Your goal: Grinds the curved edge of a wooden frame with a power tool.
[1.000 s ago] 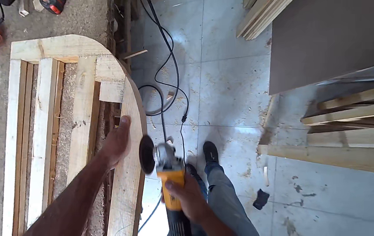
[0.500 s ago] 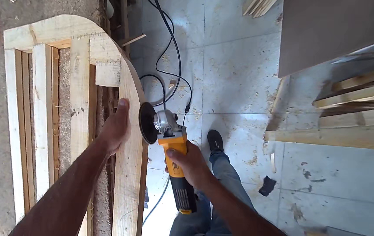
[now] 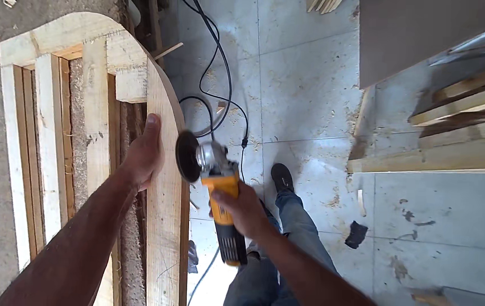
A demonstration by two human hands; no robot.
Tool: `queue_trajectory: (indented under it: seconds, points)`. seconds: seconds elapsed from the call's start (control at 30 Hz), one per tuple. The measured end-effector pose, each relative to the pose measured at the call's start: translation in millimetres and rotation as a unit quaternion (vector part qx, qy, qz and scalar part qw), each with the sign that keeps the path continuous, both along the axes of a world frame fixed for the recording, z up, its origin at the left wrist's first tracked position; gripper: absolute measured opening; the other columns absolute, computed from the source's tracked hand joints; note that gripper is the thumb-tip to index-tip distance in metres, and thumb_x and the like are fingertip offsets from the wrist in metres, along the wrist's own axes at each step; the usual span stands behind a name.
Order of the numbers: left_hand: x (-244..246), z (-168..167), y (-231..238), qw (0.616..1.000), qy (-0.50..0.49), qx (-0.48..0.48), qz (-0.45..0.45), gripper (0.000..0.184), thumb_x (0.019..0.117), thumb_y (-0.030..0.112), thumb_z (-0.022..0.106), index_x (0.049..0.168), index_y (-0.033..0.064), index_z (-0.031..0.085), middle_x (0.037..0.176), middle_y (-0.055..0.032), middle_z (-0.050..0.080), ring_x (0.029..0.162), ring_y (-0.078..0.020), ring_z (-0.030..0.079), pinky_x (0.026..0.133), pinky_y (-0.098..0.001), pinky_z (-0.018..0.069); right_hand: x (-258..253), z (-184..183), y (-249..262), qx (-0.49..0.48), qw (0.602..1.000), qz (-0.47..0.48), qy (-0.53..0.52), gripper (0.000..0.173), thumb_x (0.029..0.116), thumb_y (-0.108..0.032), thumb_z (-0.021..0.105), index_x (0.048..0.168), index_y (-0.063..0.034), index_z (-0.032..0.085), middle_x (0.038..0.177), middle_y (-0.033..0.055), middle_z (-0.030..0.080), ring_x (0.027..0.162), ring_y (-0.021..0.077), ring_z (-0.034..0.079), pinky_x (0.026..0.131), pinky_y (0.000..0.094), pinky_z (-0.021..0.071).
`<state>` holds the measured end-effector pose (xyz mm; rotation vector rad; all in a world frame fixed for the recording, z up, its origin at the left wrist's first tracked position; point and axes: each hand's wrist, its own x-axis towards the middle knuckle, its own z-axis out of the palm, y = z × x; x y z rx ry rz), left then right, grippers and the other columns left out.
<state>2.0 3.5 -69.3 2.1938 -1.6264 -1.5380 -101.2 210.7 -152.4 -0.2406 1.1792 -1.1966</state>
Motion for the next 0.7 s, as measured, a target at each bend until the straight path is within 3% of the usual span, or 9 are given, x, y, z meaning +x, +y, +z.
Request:
queue_trajectory:
  seconds: [0.1, 0.23, 0.33, 0.47, 0.6, 0.7]
  points:
    - [2.8, -0.9, -0.7, 1.0, 0.005, 0.003, -0.001, 0.085, 0.093, 0.083, 0.024, 0.133, 0.0171, 0.062, 0.111, -0.0103, 0.073, 0.1, -0.0261, 0.073, 0.081, -0.0543, 0.0622, -8.8, -9.9, -11.2, -0.013, 1.0, -0.003, 0.01, 0.054, 0.0883, -0.052, 0.07, 0.12, -0.0094, 0.062, 0.09, 0.0099, 0.074, 0.074, 0.0255, 0.074, 0.067, 0.0471, 0.0652]
    - [-1.6, 2.6, 1.7, 1.0, -0.005, -0.003, -0.002, 0.085, 0.094, 0.082, 0.024, 0.131, 0.0147, 0.062, 0.106, -0.0122, 0.072, 0.095, -0.026, 0.072, 0.078, -0.0535, 0.0617, 23.8, 13.1, 61.3, 0.038, 0.998, 0.042, 0.025, 0.058, 0.0823, -0.047, 0.075, 0.12, -0.0033, 0.063, 0.093, 0.0033, 0.072, 0.082, 0.015, 0.073, 0.076, 0.0393, 0.0638]
    - [-4.8, 4.8, 2.8, 1.0, -0.019, -0.006, -0.006, 0.086, 0.0945, 0.081, 0.022, 0.132, 0.0134, 0.06, 0.107, -0.0143, 0.071, 0.095, -0.0276, 0.071, 0.077, -0.0544, 0.0604, 46.4, 30.1, 98.2, 0.067, 0.996, 0.053, -0.005, 0.057, 0.0771, -0.036, 0.08, 0.117, 0.0009, 0.064, 0.089, 0.0061, 0.074, 0.079, 0.0155, 0.073, 0.076, 0.0391, 0.0627]
    - [-5.4, 6.1, 3.8, 1.0, -0.019, -0.017, -0.006, 0.083, 0.0971, 0.077, 0.022, 0.133, 0.0129, 0.06, 0.108, -0.0144, 0.071, 0.098, -0.0277, 0.071, 0.08, -0.0536, 0.0605, 16.8, 20.1, 46.5, 0.023, 0.999, -0.001, -0.042, 0.058, 0.0815, -0.043, 0.076, 0.121, -0.0027, 0.06, 0.093, 0.0052, 0.073, 0.078, 0.0192, 0.074, 0.071, 0.0417, 0.0652]
    - [-7.5, 6.7, 4.2, 0.999, -0.022, -0.027, -0.008, 0.081, 0.0979, 0.075, 0.024, 0.137, 0.0139, 0.058, 0.11, -0.014, 0.072, 0.099, -0.0273, 0.072, 0.082, -0.0525, 0.0607, -48.5, 3.7, -40.8, 0.006, 0.999, 0.039, -0.022, 0.049, 0.0888, -0.042, 0.071, 0.118, -0.004, 0.063, 0.093, 0.0088, 0.073, 0.08, 0.0222, 0.074, 0.075, 0.0425, 0.0644]
    - [-6.7, 6.7, 3.9, 0.999, -0.025, -0.021, -0.006, 0.08, 0.0983, 0.075, 0.025, 0.141, 0.0157, 0.055, 0.113, -0.0131, 0.072, 0.101, -0.0266, 0.071, 0.083, -0.0518, 0.0604, -59.9, 4.9, -47.6, 0.0, 0.998, 0.058, -0.028, 0.05, 0.0886, -0.042, 0.07, 0.12, -0.0046, 0.062, 0.094, 0.0106, 0.072, 0.08, 0.0242, 0.074, 0.074, 0.0446, 0.0645]
